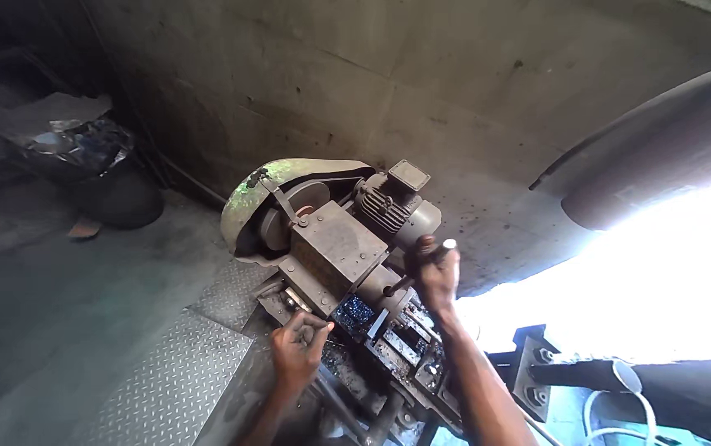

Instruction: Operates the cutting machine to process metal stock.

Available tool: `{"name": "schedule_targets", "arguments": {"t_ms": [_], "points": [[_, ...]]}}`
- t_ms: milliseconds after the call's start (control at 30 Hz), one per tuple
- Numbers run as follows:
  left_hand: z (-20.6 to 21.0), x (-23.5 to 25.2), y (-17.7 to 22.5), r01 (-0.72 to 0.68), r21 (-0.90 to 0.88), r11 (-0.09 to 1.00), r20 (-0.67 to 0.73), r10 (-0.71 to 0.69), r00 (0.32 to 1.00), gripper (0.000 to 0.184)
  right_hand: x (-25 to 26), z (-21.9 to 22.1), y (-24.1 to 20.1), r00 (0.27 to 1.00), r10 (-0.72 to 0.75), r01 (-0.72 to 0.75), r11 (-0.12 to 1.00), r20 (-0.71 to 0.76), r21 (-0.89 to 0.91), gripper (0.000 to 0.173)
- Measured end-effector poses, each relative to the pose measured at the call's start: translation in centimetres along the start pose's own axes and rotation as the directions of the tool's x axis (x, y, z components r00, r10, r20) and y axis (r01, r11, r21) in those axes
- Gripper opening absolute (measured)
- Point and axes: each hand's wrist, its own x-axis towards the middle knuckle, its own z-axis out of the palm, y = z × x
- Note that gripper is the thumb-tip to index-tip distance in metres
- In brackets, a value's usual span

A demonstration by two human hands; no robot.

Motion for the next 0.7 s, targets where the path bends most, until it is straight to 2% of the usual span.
{"name": "schedule_targets", "arguments": {"t_ms": [100,200,267,300,367,467,567,633,700], "points": [[0.0,-0.1,0.1,0.011,-0.008,1.000,-0.009,-0.011,1.000,0.004,0.5,-0.2,-1.5,0.997,-0.054,0.057,0.997,-0.048,0.057,0.049],[-0.1,0.0,0.1,0.003,0.008,1.000,0.014,-0.003,1.000,0.005,-1.6,1.1,4.0,0.994,0.087,-0.095,0.987,-0.068,-0.131,0.057],[-0.1,-0.3,0.1,0.005,0.020,1.000,0.015,-0.005,1.000,0.005,-2.8,1.7,6.8,0.982,0.184,-0.187,0.963,-0.033,-0.192,0.060],[-0.1,-0.1,0.1,0.004,0.016,1.000,0.015,-0.004,1.000,0.005,-2.7,1.8,6.8,0.986,0.163,-0.168,0.964,-0.037,-0.205,0.059],[0.1,0.2,0.1,0.013,0.005,1.000,-0.007,-0.013,1.000,0.005,-1.4,1.3,3.9,0.996,0.075,-0.083,0.978,-0.049,-0.190,0.053],[0.1,0.0,0.0,0.009,-0.006,1.000,-0.010,-0.009,1.000,0.004,-0.8,0.5,0.3,0.999,0.002,-0.004,0.999,-0.048,-0.049,0.054],[0.0,0.2,0.0,-0.016,0.017,1.000,0.014,0.016,1.000,0.004,-0.6,1.3,2.7,0.986,-0.126,0.122,0.991,-0.105,-0.045,0.050],[0.0,0.4,0.1,-0.013,0.030,0.999,0.019,0.013,1.000,0.004,0.6,1.1,2.6,0.987,-0.137,0.128,0.986,-0.085,-0.105,0.047],[-0.1,0.1,0.2,0.006,0.047,0.999,0.037,-0.008,0.999,0.005,1.4,0.1,0.5,0.992,-0.078,0.071,0.995,-0.099,-0.065,0.047]]}}
